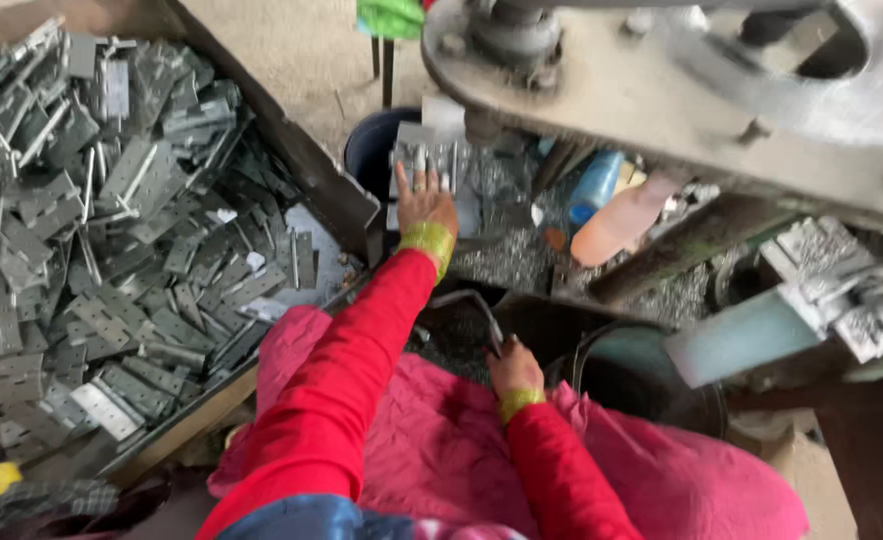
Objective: The person repeatedly picks up small metal plates from a bin, places them into a press machine, and operates the lever to process them. The processed plates are then dropped into a collection bin below. The task is performed continuously throughout the clip.
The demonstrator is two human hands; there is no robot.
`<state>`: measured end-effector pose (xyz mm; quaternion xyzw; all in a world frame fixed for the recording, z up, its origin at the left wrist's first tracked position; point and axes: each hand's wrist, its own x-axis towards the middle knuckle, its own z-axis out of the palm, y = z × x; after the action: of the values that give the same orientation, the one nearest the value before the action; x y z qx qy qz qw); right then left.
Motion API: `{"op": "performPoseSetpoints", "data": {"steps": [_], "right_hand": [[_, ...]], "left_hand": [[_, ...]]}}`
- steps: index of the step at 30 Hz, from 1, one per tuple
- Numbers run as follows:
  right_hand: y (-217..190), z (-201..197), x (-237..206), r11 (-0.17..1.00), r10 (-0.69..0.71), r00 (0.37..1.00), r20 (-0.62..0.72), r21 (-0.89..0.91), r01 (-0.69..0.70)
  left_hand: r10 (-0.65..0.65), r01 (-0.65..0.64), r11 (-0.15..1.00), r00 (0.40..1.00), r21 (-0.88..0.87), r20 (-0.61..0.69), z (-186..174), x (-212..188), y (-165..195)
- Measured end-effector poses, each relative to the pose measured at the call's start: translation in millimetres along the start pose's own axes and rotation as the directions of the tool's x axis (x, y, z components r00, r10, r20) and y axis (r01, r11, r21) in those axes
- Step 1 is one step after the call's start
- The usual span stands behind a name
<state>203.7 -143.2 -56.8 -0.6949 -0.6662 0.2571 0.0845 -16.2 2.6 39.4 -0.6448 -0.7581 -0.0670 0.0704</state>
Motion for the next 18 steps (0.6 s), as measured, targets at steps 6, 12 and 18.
{"op": "performPoseSetpoints", "data": {"steps": [6,12,18], "right_hand": [[-13,-43,16,0.993,0.023,0.998,0.051,-0.117,-0.016],[13,8,8,0.995,0.067,0.997,0.025,-0.076,-0.065],[43,36,28,1.000,-0.015,0.999,-0.041,-0.011,0.015]], "left_hand": [[-0.003,-0.015,0.989,0.993,0.147,0.121,-7,24,8],[-0.042,0.031,0.995,0.993,0.097,0.111,8,46,14],[-0.024,0.022,0.999,0.997,0.031,0.079,-6,14,2]]}}
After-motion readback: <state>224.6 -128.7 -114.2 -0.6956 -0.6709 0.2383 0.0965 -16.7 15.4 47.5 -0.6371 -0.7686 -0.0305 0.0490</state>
